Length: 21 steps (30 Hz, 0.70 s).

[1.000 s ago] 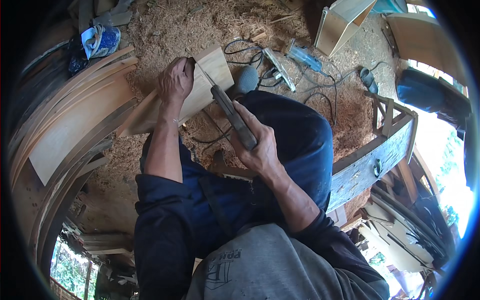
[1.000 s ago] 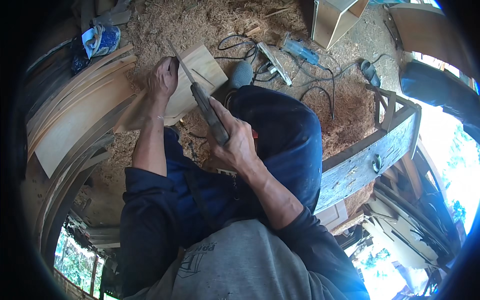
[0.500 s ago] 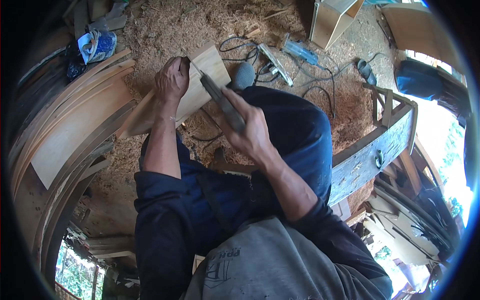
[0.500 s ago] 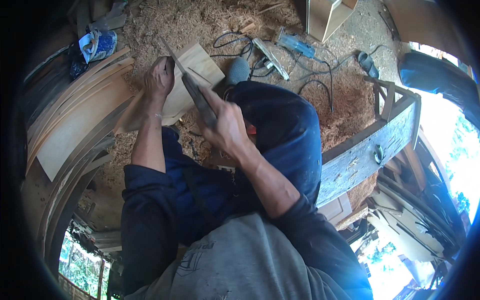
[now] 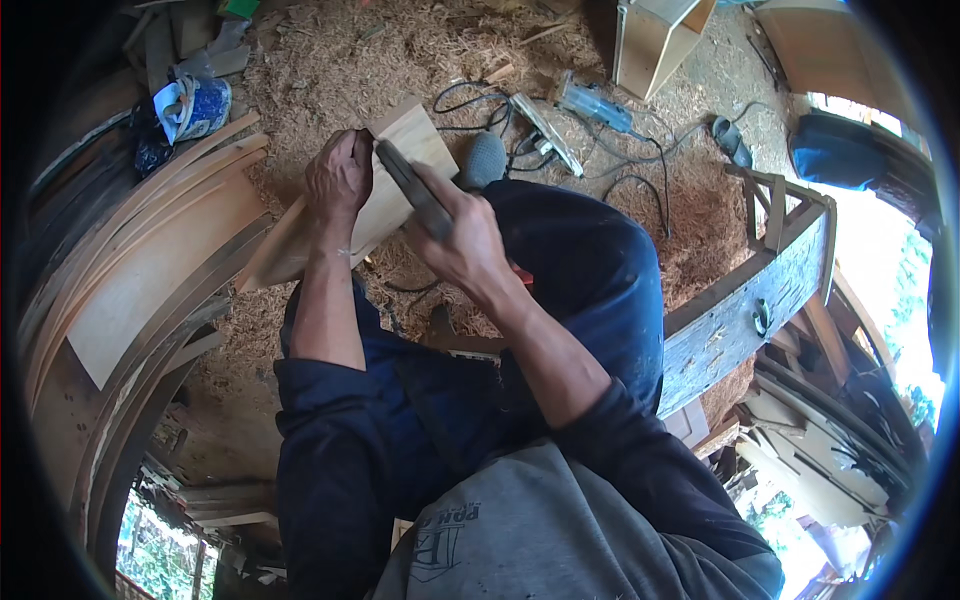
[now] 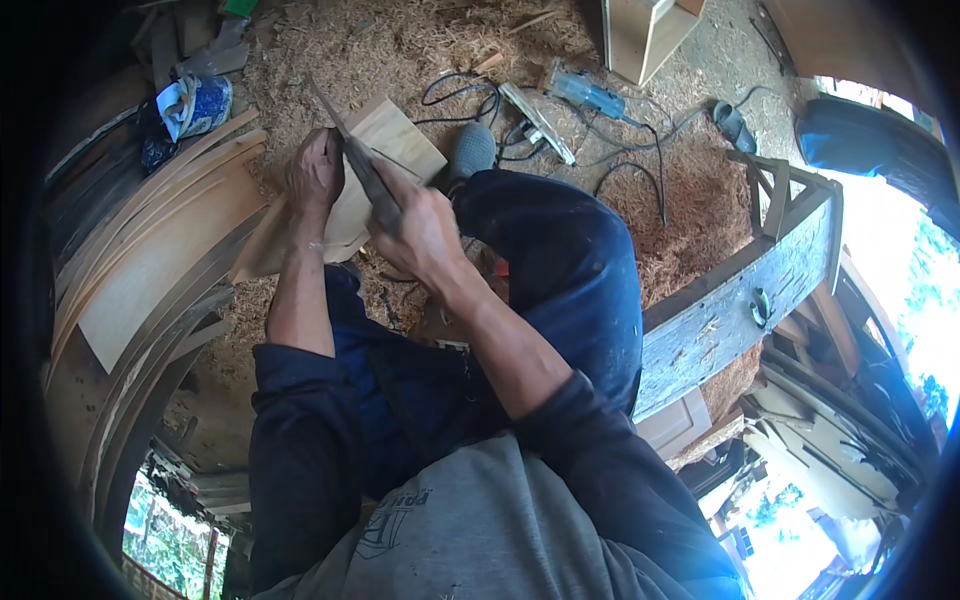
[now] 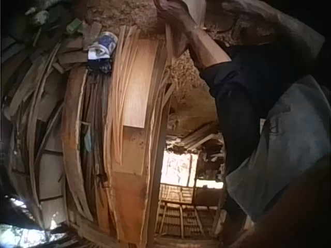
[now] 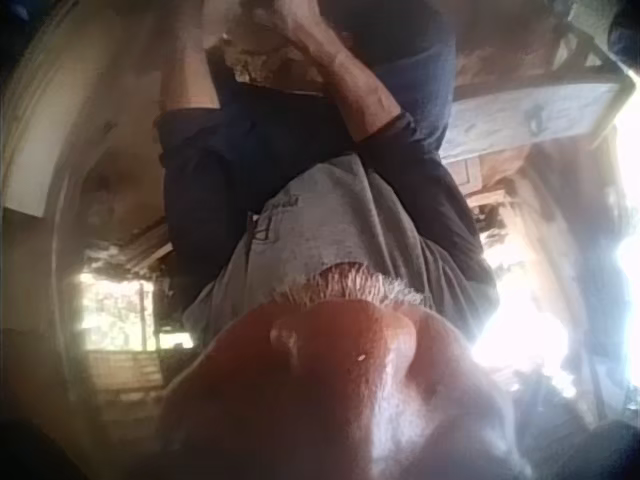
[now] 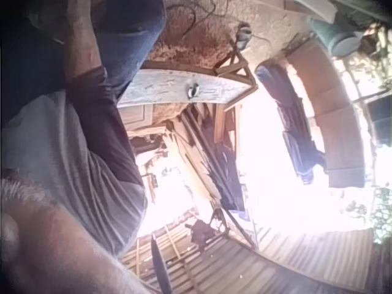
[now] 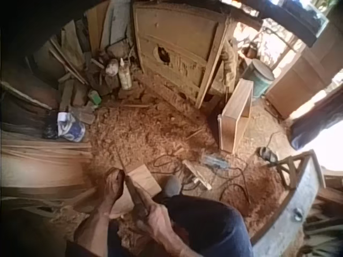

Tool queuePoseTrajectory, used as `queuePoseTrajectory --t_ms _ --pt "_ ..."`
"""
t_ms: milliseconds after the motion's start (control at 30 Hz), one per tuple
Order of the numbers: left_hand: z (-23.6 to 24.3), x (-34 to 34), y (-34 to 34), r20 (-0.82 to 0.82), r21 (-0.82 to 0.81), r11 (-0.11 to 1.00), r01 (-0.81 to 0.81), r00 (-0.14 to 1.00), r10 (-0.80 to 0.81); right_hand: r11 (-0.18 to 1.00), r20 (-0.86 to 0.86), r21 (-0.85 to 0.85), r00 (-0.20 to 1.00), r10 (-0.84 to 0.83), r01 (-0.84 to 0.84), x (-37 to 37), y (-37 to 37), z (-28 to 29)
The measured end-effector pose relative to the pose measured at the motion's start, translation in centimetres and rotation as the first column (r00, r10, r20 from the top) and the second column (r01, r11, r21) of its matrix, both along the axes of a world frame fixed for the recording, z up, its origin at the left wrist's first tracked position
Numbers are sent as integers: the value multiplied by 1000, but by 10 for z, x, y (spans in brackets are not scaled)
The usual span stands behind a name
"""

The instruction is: The person uses a router to shape the edges of a wood panel and then uses a hand saw to trim another piece of wood while sitting in a workshop.

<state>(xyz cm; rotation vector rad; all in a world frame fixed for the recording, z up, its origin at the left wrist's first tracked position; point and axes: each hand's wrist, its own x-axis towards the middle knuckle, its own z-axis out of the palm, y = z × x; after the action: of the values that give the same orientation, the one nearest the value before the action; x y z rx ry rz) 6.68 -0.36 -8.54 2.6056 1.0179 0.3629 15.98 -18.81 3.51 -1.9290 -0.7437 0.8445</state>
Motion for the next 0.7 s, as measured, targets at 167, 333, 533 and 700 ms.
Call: queuePoseTrajectory --t_ms 167,333,533,700 --pt "9 0 -3 -26 -64 998 -19 1000 18 998 35 59 999 28 -30 -2 -7 -2" --pt "7 -3 6 -47 -99 994 -52 998 48 995 10 102 1000 13 -14 -14 -51 19" --pt "22 -13 -8 -63 -296 953 -69 997 53 993 -23 46 994 -106 107 -31 -62 40" --pt "22 -28 -14 -1 -245 968 -58 998 60 995 9 2 995 -103 103 -31 -62 62"
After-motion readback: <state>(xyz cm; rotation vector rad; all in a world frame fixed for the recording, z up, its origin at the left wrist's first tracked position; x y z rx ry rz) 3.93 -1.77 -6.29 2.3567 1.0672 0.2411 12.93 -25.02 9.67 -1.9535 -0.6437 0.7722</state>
